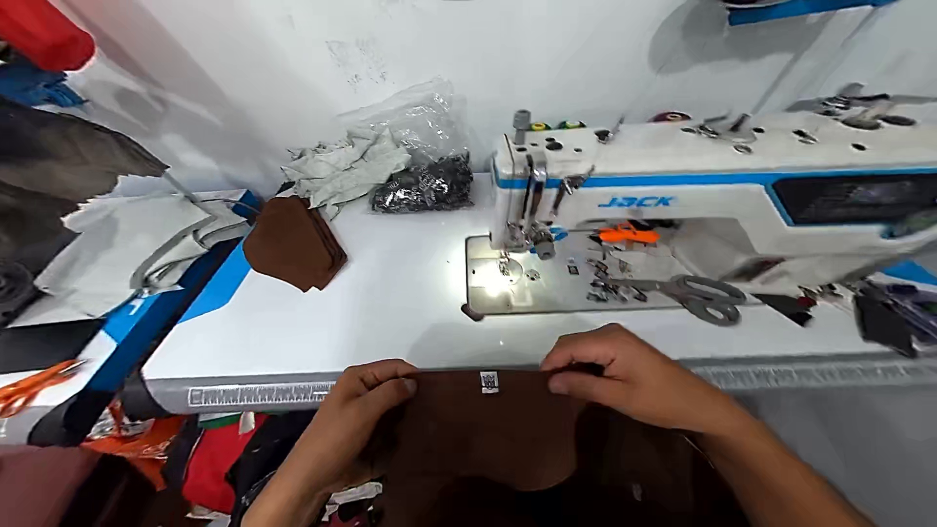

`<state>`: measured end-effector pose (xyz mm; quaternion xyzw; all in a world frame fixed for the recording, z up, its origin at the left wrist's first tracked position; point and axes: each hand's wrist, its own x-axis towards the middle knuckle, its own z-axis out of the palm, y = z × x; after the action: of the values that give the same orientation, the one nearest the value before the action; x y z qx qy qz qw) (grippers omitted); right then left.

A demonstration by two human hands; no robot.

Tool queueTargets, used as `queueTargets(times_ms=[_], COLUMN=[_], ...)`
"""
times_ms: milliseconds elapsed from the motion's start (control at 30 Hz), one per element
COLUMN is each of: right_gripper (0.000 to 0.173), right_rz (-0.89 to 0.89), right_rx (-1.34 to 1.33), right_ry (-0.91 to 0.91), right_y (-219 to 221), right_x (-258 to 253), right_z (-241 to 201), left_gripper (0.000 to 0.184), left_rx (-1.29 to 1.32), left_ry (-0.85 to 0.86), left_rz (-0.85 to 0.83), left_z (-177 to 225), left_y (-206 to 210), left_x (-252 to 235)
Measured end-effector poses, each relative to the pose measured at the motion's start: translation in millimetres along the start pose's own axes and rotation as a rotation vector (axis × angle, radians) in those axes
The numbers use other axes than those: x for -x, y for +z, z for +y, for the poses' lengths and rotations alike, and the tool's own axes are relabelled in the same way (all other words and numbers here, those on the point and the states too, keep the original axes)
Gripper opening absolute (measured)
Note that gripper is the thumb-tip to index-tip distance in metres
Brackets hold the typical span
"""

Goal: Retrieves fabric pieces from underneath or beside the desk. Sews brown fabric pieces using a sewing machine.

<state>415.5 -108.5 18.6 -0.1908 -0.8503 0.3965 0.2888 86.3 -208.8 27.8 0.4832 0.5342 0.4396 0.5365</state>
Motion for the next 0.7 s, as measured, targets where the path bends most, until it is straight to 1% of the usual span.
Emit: queueTargets(times_ms=[100,200,267,333,400,467,533,567,633,700], right_gripper=[0.017,0.012,0.012,0.014,0.014,0.013,0.013,0.014,0.017,0.018], right_rz=[0.026,0.117,0.265,0.429,0.556,0.638,0.661,0.637,0.497,0.378], right_rx=[0.152,0.320,0.553,0.706,0.758,0.779,0.820,0.842,0.889,0.872], right_ry=[0.052,0.227,0.343,0.383,0.402,0.451,0.500,0.523,0.575,0.626], right_y=[-15,-31,-37,-40,-36,-19,9,25,51,65], right_x=[59,131,168,197,218,240,262,273,294,308], right_z=[-23,-29,-27,-31,-38,-30,-2,15,42,49], left_gripper=[0.017,0.015,0.016,0.020,0.022,0.023,0.023,0.024,0.024,0.027], left_rx=[-0.091,-0.339,-0.474,-0.541,-0.559,-0.592,-0.662,-0.712,-0.823,-0.917], left_ry=[0.099,0.223,0.462,0.687,0.796,0.834,0.874,0.877,0.823,0.708], left_rz=[-0.110,-0.169,-0.135,-0.110,-0.124,-0.100,-0.069,-0.062,-0.070,-0.053], left_z=[-23,-56,-72,-77,-83,-108,-148,-170,-206,-217], left_y=[13,54,92,125,147,161,171,172,164,138], left_x=[10,-2,-16,-28,-33,-35,-36,-36,-30,-15])
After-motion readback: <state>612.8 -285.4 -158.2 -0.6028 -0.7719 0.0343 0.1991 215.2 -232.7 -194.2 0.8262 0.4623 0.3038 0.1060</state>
